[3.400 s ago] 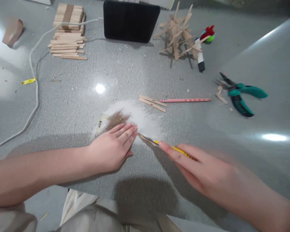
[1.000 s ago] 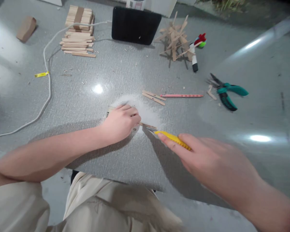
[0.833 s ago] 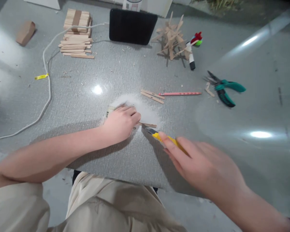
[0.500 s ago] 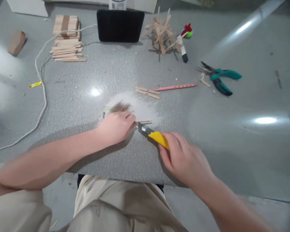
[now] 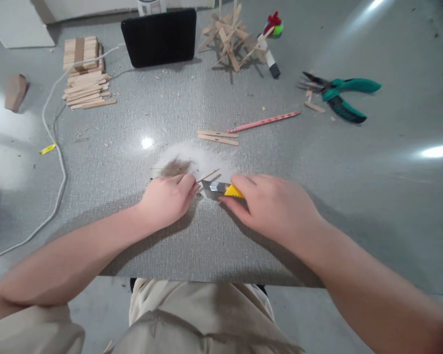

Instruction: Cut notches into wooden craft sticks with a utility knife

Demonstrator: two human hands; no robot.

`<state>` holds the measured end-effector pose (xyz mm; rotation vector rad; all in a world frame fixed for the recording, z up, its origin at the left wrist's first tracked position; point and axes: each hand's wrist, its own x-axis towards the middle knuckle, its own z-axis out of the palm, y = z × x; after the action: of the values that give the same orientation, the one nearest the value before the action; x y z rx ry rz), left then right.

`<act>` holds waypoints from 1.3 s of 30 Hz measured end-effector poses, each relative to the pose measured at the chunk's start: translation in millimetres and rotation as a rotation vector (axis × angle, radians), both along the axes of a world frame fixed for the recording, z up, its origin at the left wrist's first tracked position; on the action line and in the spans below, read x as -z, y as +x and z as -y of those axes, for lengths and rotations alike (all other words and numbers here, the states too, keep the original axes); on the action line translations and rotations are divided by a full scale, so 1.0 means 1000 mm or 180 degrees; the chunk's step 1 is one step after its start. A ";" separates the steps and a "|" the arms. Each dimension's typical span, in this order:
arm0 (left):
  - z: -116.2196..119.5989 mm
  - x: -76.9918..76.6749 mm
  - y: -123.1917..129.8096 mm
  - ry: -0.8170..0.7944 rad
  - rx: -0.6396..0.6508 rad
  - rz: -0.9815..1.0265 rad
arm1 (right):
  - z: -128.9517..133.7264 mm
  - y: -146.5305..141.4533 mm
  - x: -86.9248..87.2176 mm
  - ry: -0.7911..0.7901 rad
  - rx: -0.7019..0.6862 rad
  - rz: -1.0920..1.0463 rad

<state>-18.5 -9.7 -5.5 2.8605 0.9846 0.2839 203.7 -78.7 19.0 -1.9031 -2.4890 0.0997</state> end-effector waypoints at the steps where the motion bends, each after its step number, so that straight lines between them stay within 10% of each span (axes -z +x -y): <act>1: 0.000 0.000 -0.001 0.0016 -0.0060 0.0016 | -0.005 0.001 -0.001 -0.0033 -0.0021 0.0001; 39: 0.002 -0.005 0.002 0.0045 0.0245 0.0122 | -0.014 0.001 0.017 0.0578 -0.0324 -0.0320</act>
<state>-16.3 -11.3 -0.5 2.8859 0.8670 0.3385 205.1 -64.7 2.2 -1.6611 -2.4355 -0.0286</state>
